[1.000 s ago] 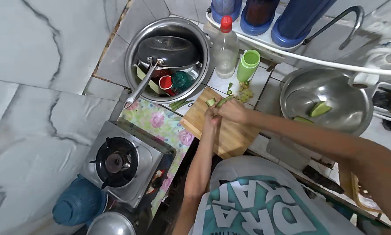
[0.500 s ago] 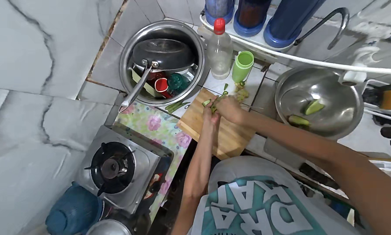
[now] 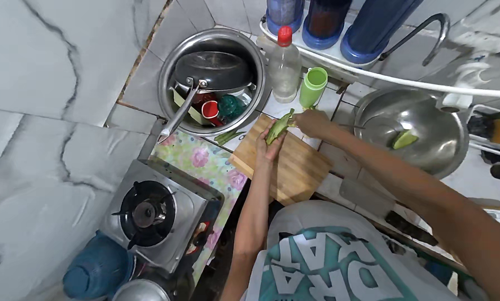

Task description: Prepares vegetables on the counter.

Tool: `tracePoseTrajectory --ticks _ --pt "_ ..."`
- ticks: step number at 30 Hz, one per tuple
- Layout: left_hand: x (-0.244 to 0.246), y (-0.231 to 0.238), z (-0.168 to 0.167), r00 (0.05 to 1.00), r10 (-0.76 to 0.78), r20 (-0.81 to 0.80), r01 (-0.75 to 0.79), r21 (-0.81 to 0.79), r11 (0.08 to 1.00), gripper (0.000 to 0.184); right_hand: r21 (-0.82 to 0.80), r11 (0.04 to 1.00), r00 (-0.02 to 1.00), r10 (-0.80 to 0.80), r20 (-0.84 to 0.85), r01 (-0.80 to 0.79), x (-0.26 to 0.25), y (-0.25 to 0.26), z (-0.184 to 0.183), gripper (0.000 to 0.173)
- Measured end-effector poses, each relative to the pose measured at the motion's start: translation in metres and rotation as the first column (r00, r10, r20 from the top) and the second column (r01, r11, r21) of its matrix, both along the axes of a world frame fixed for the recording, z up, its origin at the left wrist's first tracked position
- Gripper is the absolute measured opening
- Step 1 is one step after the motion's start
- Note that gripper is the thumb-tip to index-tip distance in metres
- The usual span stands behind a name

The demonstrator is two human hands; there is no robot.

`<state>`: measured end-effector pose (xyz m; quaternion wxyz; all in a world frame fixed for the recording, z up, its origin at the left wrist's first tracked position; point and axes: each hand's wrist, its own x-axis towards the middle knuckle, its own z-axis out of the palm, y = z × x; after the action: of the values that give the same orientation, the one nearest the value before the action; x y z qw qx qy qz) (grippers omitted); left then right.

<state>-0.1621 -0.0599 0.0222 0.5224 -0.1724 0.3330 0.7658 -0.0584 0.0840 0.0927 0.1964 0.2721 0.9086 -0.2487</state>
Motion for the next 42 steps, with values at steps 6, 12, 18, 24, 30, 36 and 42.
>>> tracePoseTrajectory --ticks 6,12,18,24,30,36,42 --pt "0.017 0.016 0.006 0.996 -0.07 -0.062 0.067 -0.039 0.997 0.037 0.072 0.996 0.992 -0.063 0.109 0.055 -0.017 -0.009 -0.007 0.021" --pt "0.021 0.017 -0.003 0.939 -0.152 -0.308 0.108 -0.157 0.982 0.035 0.106 0.994 0.999 0.002 -0.033 0.001 -0.006 -0.065 0.004 0.019" --pt "0.036 0.023 -0.019 0.931 -0.095 -0.352 0.05 -0.133 0.99 0.041 0.148 0.984 0.995 0.096 0.008 -0.096 0.003 -0.069 0.001 0.016" --pt "0.029 0.008 -0.021 0.996 0.023 -0.085 -0.027 -0.041 0.999 0.042 -0.027 0.957 0.957 0.289 -0.04 -0.29 0.016 -0.071 0.007 0.026" --pt "-0.001 -0.001 -0.009 0.985 0.089 -0.148 -0.071 0.121 0.99 0.038 -0.039 0.995 0.996 -0.087 0.0 0.087 0.034 -0.019 -0.02 0.034" --pt "-0.005 -0.025 -0.025 0.877 0.037 -0.479 -0.027 0.029 0.999 0.054 0.047 0.943 0.944 -0.326 -0.05 0.328 0.035 0.023 -0.052 0.033" --pt "0.002 -0.036 -0.023 0.822 0.0 -0.569 -0.066 -0.094 0.993 0.057 -0.024 0.942 0.923 -0.334 -0.191 0.336 0.039 0.015 -0.08 0.058"
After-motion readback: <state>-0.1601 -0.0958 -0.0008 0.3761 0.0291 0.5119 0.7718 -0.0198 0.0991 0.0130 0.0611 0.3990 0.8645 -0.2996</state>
